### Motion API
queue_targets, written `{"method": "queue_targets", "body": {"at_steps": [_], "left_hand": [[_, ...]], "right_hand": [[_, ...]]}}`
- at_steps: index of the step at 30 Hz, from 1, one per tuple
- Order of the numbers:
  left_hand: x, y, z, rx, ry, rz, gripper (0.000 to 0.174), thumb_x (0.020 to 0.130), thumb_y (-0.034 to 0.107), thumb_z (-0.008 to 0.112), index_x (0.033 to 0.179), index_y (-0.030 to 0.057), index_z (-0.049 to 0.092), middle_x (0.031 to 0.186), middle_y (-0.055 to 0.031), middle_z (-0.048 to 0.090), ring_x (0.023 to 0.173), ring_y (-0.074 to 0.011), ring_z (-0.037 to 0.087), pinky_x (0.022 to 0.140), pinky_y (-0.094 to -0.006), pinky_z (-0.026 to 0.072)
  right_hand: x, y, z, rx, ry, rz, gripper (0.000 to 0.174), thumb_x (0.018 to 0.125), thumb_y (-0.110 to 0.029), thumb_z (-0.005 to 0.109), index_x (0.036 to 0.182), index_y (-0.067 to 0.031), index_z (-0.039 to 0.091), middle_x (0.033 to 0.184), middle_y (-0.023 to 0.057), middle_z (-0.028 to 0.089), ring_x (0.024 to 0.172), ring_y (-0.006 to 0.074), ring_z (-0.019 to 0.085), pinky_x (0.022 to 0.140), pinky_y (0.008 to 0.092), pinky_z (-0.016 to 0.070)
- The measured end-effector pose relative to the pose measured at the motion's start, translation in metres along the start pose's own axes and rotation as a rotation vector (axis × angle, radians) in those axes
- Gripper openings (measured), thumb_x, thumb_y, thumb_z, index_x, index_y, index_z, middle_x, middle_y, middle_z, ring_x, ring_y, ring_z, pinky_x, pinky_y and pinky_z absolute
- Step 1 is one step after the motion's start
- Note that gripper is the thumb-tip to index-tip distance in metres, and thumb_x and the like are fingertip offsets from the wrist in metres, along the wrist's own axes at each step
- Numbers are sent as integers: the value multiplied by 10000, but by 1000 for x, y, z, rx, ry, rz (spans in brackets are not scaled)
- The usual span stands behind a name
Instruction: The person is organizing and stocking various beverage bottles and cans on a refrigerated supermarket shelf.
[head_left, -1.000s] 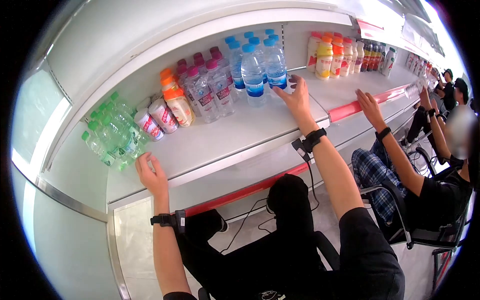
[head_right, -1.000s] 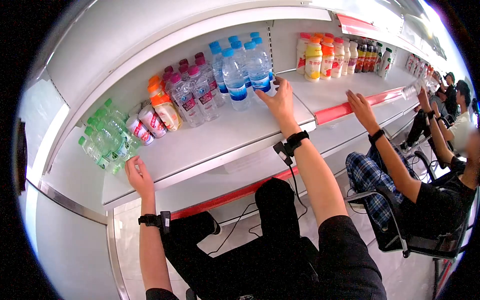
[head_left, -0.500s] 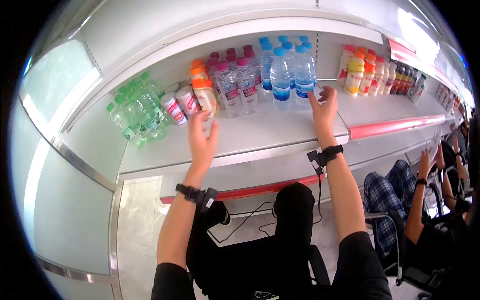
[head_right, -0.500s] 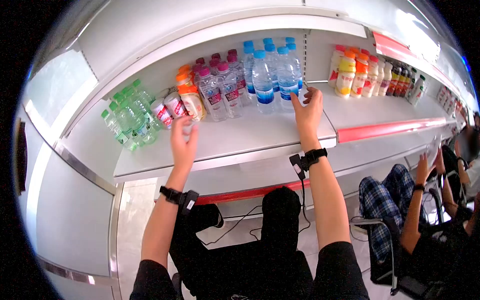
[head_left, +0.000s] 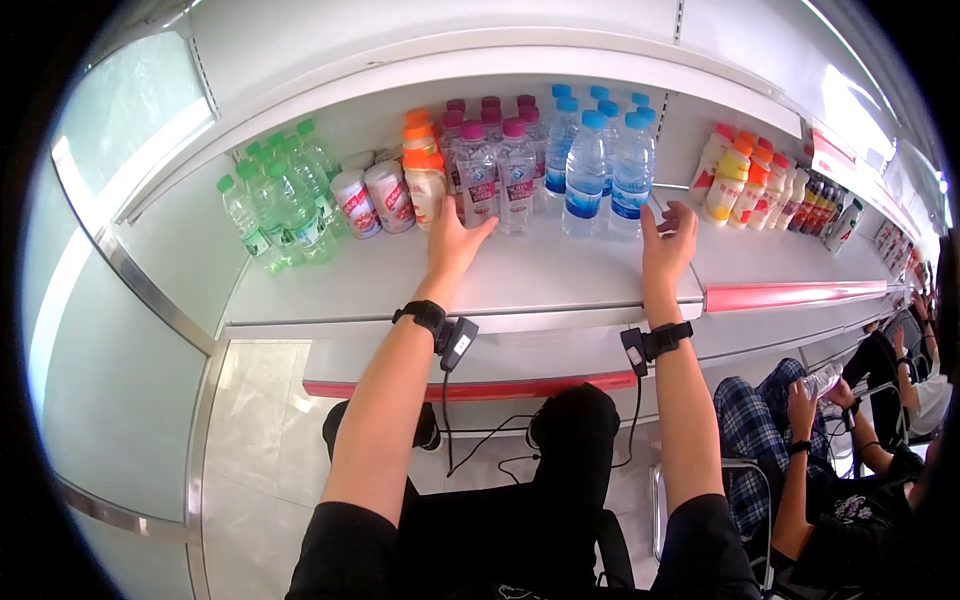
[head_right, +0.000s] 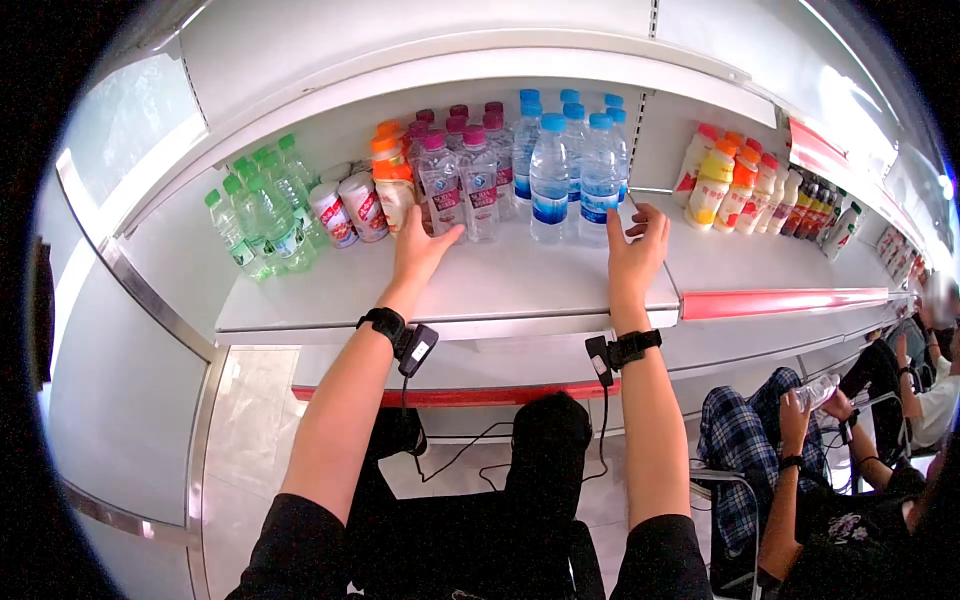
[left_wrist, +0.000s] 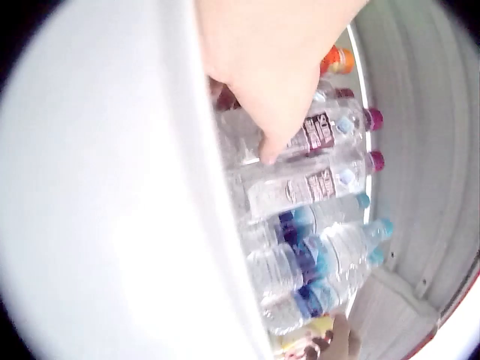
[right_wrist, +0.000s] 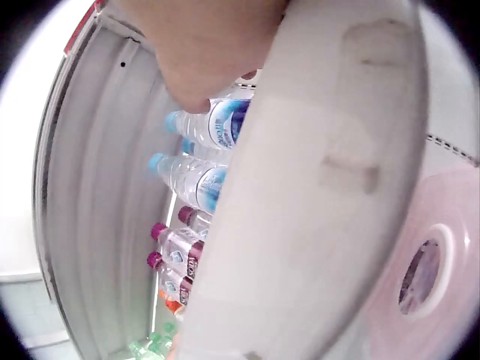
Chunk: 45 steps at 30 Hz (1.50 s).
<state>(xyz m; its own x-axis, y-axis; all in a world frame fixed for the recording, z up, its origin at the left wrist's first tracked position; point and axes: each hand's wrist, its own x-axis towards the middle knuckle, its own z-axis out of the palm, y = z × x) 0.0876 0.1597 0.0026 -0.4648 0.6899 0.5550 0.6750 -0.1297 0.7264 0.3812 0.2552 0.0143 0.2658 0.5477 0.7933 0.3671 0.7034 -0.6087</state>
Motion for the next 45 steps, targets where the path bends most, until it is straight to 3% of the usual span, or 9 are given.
{"method": "queue_targets", "body": {"at_steps": [3,5,8,10,14,17,27,35,45], "left_hand": [[-3,-1,5,132,65,41,664,722,305,829,1185,-25,486,1159,-223,588,1133,-406,548,932,-463,470],[0,-4,6,161,88,99,661,718,301,828,1173,-34,485,1156,-233,583,1127,-410,547,934,-462,469],[3,-7,12,254,117,168,667,695,305,830,1147,-42,484,1157,-246,572,1114,-411,545,938,-461,465],[2,-5,11,327,119,186,676,675,313,834,1132,-41,484,1162,-249,567,1106,-407,546,939,-461,462],[-5,9,8,396,203,67,727,620,320,837,1140,-24,464,1125,-227,561,1108,-400,526,945,-474,446],[-10,16,5,374,248,16,740,616,308,831,1158,-19,448,1116,-216,548,1099,-405,516,950,-480,439],[-13,24,1,344,318,28,777,662,247,810,1266,3,385,1134,-229,507,1097,-443,506,929,-509,463],[-12,19,3,334,306,3,673,713,274,788,1213,12,422,1123,-211,501,1082,-437,516,882,-509,489],[-14,22,-1,339,315,-14,622,737,303,789,1172,15,451,1111,-200,526,1077,-427,544,857,-502,506]], "right_hand": [[-5,-16,-1,36,-39,-60,312,813,-118,776,1054,-23,603,937,69,581,697,144,558,598,276,461],[-15,-29,4,57,-313,-185,330,829,-112,751,1089,-13,573,1004,82,571,714,167,561,596,298,460],[-28,-56,30,93,-474,-163,399,816,-120,746,1147,-15,550,1140,142,588,727,210,609,635,342,495],[-35,-74,52,19,-639,9,519,815,-172,746,1237,-9,493,1176,193,582,838,308,647,731,414,526],[-60,-68,103,-95,-598,-59,660,807,-237,751,1325,-10,411,1233,247,568,1006,408,632,849,469,522],[-64,-77,116,-217,-713,197,763,787,-292,764,1378,-16,369,1282,285,559,1139,453,580,932,487,500],[-66,-65,118,-140,-644,138,760,742,-303,797,1344,-17,432,1247,286,571,1126,444,587,937,483,496],[-64,-86,112,-347,-619,136,675,732,-361,794,1237,-42,479,1239,223,576,1006,440,635,812,509,537],[-63,-82,113,-340,-651,126,673,762,-381,781,1245,-20,481,1241,245,583,1033,430,639,823,500,536]]}}
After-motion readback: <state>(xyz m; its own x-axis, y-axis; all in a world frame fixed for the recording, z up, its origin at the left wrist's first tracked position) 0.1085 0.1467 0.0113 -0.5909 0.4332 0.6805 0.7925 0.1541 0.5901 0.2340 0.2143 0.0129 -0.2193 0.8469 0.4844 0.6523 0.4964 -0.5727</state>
